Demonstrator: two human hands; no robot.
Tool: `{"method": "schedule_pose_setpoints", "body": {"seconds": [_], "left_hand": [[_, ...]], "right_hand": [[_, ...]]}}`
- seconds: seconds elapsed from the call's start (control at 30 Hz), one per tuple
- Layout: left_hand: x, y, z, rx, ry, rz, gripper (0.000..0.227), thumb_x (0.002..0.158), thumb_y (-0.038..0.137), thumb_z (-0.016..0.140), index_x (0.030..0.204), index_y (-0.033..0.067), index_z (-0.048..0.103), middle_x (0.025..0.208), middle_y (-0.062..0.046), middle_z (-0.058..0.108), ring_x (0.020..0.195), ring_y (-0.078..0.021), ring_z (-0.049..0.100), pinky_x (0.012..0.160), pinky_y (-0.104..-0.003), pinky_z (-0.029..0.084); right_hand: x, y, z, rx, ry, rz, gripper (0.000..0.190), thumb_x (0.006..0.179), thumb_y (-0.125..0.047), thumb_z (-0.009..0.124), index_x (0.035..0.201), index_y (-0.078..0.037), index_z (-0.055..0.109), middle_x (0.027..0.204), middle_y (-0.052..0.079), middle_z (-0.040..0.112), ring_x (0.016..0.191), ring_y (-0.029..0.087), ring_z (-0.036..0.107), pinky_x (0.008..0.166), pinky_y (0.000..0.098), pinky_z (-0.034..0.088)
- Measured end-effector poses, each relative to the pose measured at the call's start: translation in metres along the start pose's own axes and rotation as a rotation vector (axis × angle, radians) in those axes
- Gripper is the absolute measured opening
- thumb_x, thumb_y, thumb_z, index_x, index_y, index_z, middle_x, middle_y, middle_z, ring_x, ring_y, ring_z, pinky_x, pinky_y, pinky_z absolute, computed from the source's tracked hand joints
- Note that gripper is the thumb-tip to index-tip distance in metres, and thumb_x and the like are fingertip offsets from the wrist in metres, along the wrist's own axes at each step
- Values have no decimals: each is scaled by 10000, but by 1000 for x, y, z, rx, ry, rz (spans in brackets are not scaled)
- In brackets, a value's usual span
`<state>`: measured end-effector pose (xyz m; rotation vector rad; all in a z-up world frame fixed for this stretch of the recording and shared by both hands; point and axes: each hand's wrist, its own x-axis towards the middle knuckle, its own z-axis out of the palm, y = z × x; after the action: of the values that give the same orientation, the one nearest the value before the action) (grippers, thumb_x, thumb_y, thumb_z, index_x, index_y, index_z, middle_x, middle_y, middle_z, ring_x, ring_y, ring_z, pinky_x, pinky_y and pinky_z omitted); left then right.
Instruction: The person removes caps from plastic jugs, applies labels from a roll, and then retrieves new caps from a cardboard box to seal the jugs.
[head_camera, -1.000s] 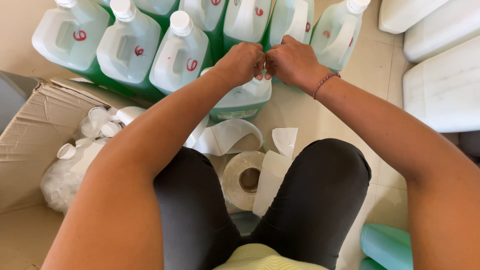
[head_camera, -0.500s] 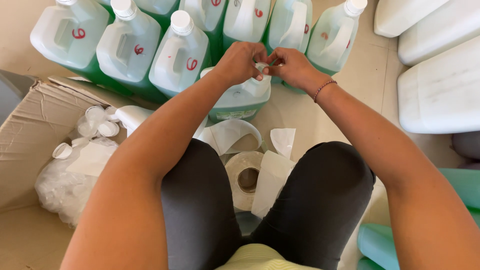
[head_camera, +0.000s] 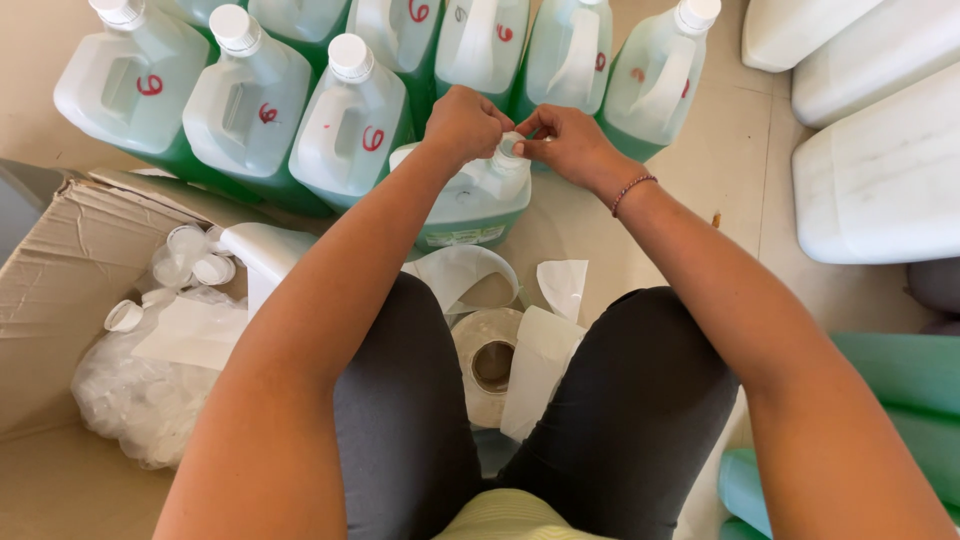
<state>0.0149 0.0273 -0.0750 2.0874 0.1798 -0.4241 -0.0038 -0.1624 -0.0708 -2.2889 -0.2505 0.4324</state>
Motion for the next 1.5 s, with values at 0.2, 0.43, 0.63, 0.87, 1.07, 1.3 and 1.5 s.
{"method": "schedule_pose_setpoints", "body": {"seconds": [0.2, 0.43, 0.63, 0.87, 1.07, 1.3, 1.5], "left_hand": [[32, -10, 16, 279, 65, 207, 146, 764, 116, 758, 903, 73, 762, 962, -129, 754, 915, -265, 717, 812, -392, 572], [83, -41, 77, 508, 258, 455, 337, 1003, 282, 454, 1090, 65, 697, 1169, -174, 695, 1118, -411, 609, 979, -540, 445], [40, -5, 63, 342, 50, 29, 679, 1010, 546, 183, 1060, 166, 744, 1220, -124, 697, 1157, -381, 610, 1030, -498, 438], [18, 14, 50, 435, -42, -6, 746, 1057, 537, 148, 940, 144, 771, 1130, -124, 755, 1113, -354, 659, 1063, -492, 449], [16, 18, 49, 425, -87, 84, 675, 991, 526, 173, 882, 266, 786, 1090, -2, 732, 1140, -315, 550, 1040, -568, 356], [13, 16, 55, 591, 48, 197, 633, 1047, 481, 267, 772, 133, 718, 860, -107, 730, 978, -331, 608, 887, -546, 416], [10, 15, 54, 687, 93, 339, 611, 1053, 431, 319, 705, 110, 705, 725, -104, 695, 881, -321, 609, 828, -506, 398]], "right_hand": [[3, 10, 6, 107, 22, 4, 346, 867, -281, 797, 1120, -66, 702, 969, 46, 729, 885, 128, 639, 810, 289, 506], [14, 27, 12, 113, 59, -64, 261, 837, -166, 777, 1036, -13, 706, 974, 59, 743, 894, 149, 677, 833, 295, 532], [6, 30, 9, 232, -20, -43, 253, 859, -157, 704, 1074, -24, 696, 975, 46, 754, 929, 140, 691, 853, 296, 524], [-11, 20, -4, 386, -174, 106, 273, 914, -231, 643, 1132, -71, 677, 966, -2, 705, 908, 102, 608, 762, 320, 481], [-14, 47, 8, 278, -150, -150, 597, 818, -333, 777, 1340, -100, 608, 918, 44, 649, 870, 167, 596, 827, 321, 497], [-1, 38, 19, 23, -147, -65, 434, 828, -435, 803, 1086, -97, 720, 963, 66, 731, 897, 267, 660, 818, 379, 504], [-3, 36, 18, 42, -135, -91, 391, 827, -430, 794, 1037, -104, 742, 942, 59, 754, 885, 276, 688, 814, 381, 525]]}}
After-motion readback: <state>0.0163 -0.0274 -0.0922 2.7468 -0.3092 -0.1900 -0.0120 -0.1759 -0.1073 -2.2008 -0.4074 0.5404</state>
